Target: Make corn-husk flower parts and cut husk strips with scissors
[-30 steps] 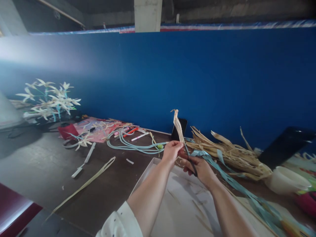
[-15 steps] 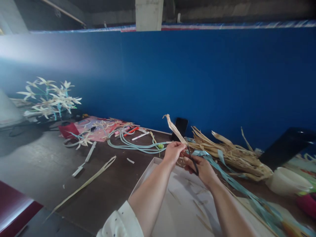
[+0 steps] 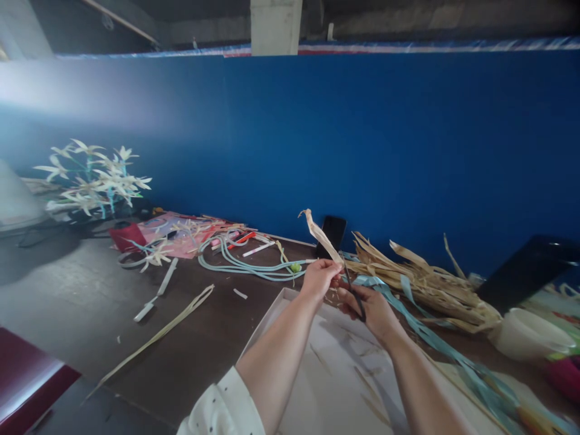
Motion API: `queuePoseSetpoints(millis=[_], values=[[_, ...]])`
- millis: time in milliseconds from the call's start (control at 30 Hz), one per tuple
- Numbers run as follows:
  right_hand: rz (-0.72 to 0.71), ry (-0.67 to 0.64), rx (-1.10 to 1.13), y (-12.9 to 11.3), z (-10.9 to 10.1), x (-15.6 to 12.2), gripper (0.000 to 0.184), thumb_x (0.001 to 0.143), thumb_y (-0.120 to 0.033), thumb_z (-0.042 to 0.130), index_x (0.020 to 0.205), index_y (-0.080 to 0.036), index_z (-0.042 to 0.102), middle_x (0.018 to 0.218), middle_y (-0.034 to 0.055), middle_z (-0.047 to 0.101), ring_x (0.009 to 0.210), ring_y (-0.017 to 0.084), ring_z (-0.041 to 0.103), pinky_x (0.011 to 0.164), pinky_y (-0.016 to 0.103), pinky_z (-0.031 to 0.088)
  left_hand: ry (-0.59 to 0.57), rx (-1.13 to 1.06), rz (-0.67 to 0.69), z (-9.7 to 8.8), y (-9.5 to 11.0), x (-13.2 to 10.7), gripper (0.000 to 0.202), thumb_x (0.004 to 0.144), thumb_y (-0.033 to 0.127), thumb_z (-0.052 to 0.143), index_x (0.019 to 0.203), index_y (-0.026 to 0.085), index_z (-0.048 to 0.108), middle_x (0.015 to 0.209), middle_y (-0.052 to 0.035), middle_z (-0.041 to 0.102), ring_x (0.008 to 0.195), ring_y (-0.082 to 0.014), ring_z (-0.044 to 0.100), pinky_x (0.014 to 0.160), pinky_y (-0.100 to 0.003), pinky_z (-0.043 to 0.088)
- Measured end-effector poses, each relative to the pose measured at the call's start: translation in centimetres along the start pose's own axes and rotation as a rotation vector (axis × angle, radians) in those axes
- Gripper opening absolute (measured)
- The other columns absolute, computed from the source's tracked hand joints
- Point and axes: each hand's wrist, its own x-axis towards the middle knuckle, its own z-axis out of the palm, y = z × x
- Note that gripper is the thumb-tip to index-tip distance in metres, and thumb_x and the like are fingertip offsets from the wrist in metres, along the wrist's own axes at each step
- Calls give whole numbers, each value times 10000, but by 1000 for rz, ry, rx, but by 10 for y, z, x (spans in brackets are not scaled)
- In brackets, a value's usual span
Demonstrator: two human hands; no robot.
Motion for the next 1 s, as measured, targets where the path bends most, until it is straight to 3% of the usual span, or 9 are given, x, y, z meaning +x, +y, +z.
queuePoseSetpoints(millis=[400, 1000], values=[[-49, -29, -54, 1, -3, 0, 370, 733, -468, 633, 925, -158, 696, 538, -14, 567, 468, 118, 441, 457, 235, 337, -14, -23, 0, -1, -1, 1, 193, 658, 282, 707, 681, 127, 595, 580, 0, 566, 464, -49, 483, 458, -163, 398], [13, 2, 4, -8, 3, -5, 476, 691, -493, 659, 1016, -146, 687, 530, -10, 578, 458, 122, 457, 464, 243, 355, 21, 90, 68, -4, 4, 1, 172, 688, 281, 674, 677, 132, 589, 528, 22, 533, 432, -52, 463, 443, -170, 367]])
